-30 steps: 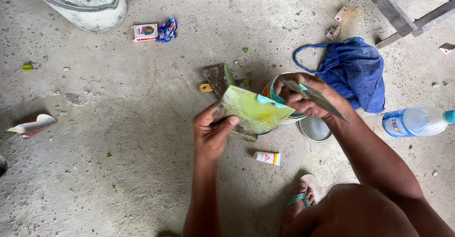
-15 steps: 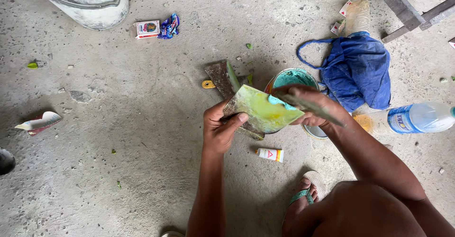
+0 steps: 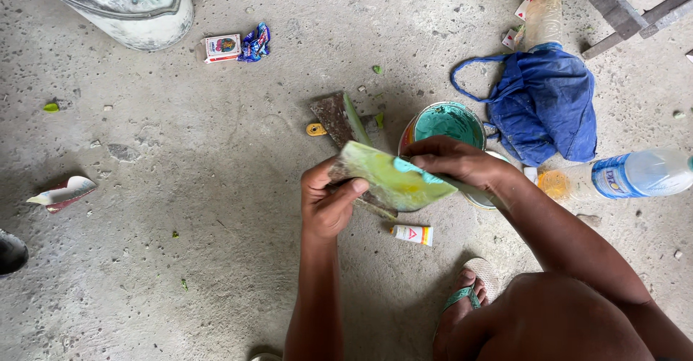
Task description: The person scoops teal paint from a can onto a flat metal trowel using a smaller putty knife. They then mix the paint on the trowel surface, scraping it back and forth to blend the material. The person continues to scoop and mix the paint on the trowel throughout the video.
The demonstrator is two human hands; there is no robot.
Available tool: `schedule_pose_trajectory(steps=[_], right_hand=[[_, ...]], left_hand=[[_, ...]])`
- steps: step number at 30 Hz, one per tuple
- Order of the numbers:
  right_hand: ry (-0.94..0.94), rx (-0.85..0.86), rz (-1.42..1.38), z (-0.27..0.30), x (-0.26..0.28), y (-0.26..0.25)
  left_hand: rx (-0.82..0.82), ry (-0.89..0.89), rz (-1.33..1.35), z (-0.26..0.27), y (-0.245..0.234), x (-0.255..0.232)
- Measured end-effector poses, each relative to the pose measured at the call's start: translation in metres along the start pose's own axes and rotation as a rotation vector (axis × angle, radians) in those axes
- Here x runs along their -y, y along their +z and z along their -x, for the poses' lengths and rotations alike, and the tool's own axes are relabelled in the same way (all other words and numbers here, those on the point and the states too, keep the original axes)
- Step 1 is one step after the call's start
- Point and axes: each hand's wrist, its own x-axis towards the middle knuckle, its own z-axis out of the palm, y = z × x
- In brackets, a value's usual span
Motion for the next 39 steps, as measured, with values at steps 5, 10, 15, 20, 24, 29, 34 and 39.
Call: schedule_pose_trajectory(steps=[5, 10, 15, 20, 24, 29, 34, 39], right_hand=[[-0.304, -0.259, 0.327, -0.002, 0.017, -0.016], [-0.600, -0.579, 0.308, 0.024, 0.033, -0.031], [-0.685, -0.528, 0.621, 0.053, 0.072, 0.032], [-0.839, -0.483, 0.852, 0.057, 0.093, 0.054], [-0.839, -0.478, 0.926, 0.056, 0.098, 0.066], [-0.817, -0.496, 0.925, 0.054, 0.093, 0.062], [-0.779, -0.540, 0.860, 0.058, 0.093, 0.061], [-0.761, -0.456, 0.972, 0.056, 0.091, 0.061]], left_hand=[[-0.095, 0.067, -0.061, -0.011, -0.014, -0.021], [-0.183, 0.017, -0.131, -0.007, -0.010, -0.017], [-0.206, -0.055, -0.126, 0.012, -0.046, 0.041], [-0.207, -0.009, -0.155, -0.005, -0.008, 0.005], [-0.212, 0.000, -0.134, -0.003, -0.010, 0.003], [-0.206, 0.005, -0.149, -0.003, -0.014, 0.001], [-0.183, -0.008, -0.190, -0.003, -0.016, 0.000], [-0.207, 0.036, -0.160, -0.004, -0.011, 0.000]])
